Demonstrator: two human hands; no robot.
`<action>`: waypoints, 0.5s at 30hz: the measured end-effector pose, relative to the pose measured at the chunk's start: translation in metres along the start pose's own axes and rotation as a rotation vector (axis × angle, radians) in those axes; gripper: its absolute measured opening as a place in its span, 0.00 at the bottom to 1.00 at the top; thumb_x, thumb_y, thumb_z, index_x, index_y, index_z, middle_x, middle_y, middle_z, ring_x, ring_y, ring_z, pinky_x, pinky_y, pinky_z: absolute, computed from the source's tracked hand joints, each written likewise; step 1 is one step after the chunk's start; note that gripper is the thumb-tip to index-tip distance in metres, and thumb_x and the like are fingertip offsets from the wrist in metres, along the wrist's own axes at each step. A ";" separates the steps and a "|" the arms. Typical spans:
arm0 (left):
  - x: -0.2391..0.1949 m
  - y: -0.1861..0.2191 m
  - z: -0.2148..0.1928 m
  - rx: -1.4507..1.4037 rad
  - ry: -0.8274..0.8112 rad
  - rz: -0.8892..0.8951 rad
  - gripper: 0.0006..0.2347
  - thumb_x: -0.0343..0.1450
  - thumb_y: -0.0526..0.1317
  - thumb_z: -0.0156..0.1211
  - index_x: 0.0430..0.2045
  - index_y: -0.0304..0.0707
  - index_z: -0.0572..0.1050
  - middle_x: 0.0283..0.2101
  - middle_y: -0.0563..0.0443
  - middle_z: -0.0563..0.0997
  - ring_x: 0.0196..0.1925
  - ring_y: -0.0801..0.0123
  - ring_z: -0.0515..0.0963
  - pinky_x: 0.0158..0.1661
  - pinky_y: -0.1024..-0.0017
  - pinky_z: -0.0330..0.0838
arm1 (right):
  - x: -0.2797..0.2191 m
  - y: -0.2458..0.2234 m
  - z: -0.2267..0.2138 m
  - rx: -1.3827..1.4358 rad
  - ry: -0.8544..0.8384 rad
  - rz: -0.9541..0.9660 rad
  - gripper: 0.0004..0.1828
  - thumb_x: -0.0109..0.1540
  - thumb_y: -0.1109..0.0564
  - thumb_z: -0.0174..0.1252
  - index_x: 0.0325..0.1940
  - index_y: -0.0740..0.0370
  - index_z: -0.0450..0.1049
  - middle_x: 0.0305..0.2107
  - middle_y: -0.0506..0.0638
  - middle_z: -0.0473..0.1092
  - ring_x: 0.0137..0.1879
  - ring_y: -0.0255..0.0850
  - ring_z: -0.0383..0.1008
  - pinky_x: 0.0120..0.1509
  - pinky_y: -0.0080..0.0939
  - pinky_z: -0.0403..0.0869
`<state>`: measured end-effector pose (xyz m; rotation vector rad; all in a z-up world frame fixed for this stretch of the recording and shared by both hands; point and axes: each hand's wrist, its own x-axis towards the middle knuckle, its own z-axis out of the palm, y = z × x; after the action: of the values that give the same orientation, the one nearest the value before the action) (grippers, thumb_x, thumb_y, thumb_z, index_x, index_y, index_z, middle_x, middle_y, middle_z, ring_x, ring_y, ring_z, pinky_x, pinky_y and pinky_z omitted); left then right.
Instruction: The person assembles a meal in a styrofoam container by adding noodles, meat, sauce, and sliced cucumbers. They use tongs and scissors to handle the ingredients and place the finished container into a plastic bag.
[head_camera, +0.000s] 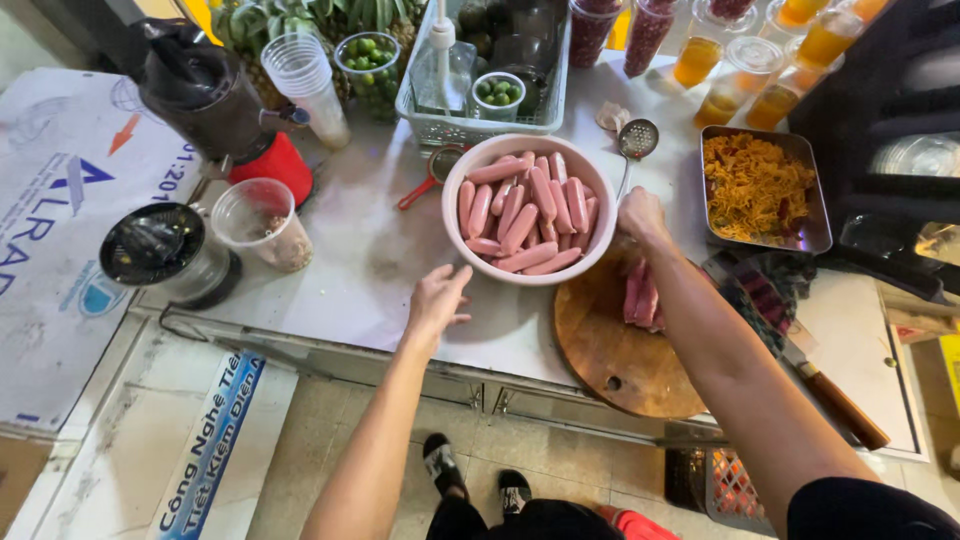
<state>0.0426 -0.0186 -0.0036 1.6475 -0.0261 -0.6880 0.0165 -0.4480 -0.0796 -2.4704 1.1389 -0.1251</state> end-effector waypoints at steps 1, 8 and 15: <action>0.017 0.004 0.000 -0.003 -0.013 -0.056 0.23 0.66 0.49 0.62 0.54 0.41 0.73 0.47 0.51 0.81 0.38 0.66 0.83 0.31 0.65 0.81 | -0.003 0.003 -0.006 -0.022 -0.034 0.037 0.23 0.52 0.51 0.69 0.42 0.73 0.78 0.39 0.73 0.75 0.47 0.64 0.78 0.52 0.57 0.77; 0.095 0.018 0.004 0.023 -0.082 0.106 0.14 0.59 0.37 0.70 0.35 0.31 0.78 0.34 0.48 0.82 0.33 0.67 0.81 0.33 0.67 0.78 | -0.028 0.003 -0.065 0.352 0.186 0.108 0.16 0.66 0.50 0.51 0.48 0.63 0.77 0.36 0.65 0.77 0.44 0.61 0.80 0.48 0.58 0.78; 0.124 0.005 0.010 0.052 -0.126 0.138 0.11 0.61 0.36 0.68 0.33 0.32 0.79 0.32 0.52 0.82 0.33 0.73 0.79 0.35 0.72 0.74 | -0.050 0.035 -0.094 0.018 0.546 0.098 0.17 0.73 0.43 0.47 0.54 0.54 0.76 0.38 0.61 0.77 0.44 0.64 0.76 0.48 0.63 0.71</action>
<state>0.1421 -0.0772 -0.0510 1.6334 -0.2476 -0.6892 -0.0646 -0.4623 -0.0035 -2.4234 1.4548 -0.8156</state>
